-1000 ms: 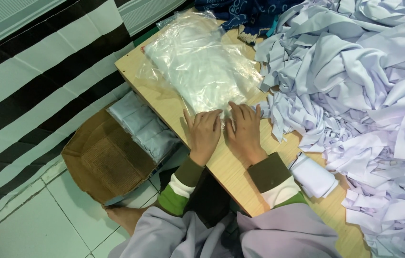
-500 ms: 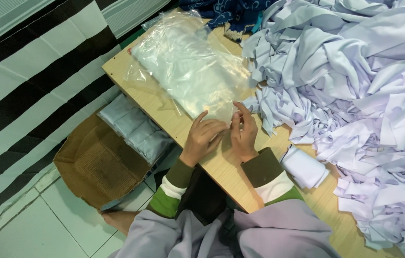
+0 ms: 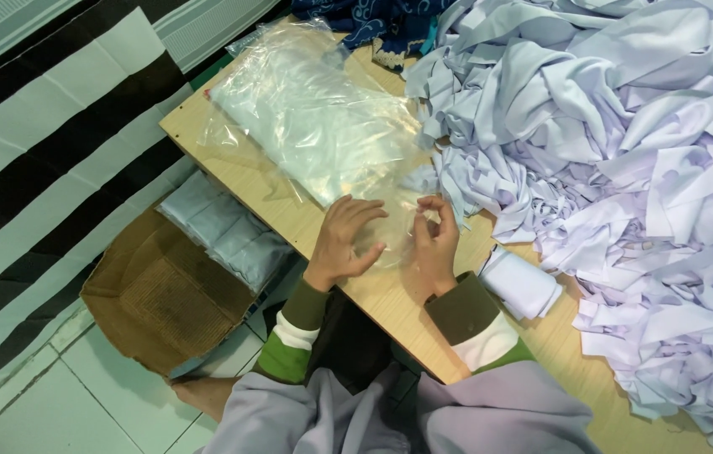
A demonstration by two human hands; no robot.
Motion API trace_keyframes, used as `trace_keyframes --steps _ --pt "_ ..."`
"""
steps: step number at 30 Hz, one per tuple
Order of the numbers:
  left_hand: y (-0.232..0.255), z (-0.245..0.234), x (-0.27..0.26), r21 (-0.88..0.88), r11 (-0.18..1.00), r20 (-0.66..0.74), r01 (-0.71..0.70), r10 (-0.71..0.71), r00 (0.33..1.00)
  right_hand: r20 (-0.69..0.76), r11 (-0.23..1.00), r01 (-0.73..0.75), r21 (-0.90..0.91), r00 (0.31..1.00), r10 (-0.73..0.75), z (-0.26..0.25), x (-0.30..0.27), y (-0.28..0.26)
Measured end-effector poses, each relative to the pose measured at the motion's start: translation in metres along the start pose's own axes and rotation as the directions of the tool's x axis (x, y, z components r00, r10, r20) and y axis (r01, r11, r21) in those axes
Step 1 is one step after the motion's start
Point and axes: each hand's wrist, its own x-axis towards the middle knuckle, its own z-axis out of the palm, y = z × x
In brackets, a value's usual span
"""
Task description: The person folds a light-colored fabric strip into a compact roll on a wooden table. They smooth the fabric, roll it tightly, and place it into a clear plastic bag. The process is repeated with another fabric strip.
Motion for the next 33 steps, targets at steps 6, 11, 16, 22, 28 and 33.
trace_keyframes --steps 6,11,16,22,28,33 --pt "-0.002 0.008 0.0 0.17 0.985 0.096 -0.032 0.016 0.995 0.05 1.0 0.016 0.017 0.999 -0.017 -0.026 -0.032 -0.002" --pt "0.003 0.004 0.002 0.229 0.97 0.054 -0.08 0.07 0.996 0.082 0.958 0.231 -0.167 0.972 -0.22 -0.059 -0.063 -0.007" --pt "-0.004 0.011 -0.002 0.405 0.914 -0.028 -0.014 0.028 0.999 0.12 0.906 0.374 -0.199 0.927 -0.356 -0.087 -0.094 -0.018" --pt "0.065 0.006 0.015 0.336 0.874 0.286 0.351 -0.45 0.846 0.251 0.747 0.512 -0.425 0.859 -0.446 -0.118 -0.118 -0.021" --pt "0.079 0.031 0.011 0.322 0.929 0.498 0.183 -0.33 0.802 0.062 0.501 0.39 -0.773 0.831 -0.553 -0.165 -0.114 0.003" --pt "0.098 0.027 0.027 0.277 0.956 0.632 0.099 -0.259 0.73 0.267 0.186 0.387 -0.903 0.845 -0.464 -0.179 -0.097 -0.022"
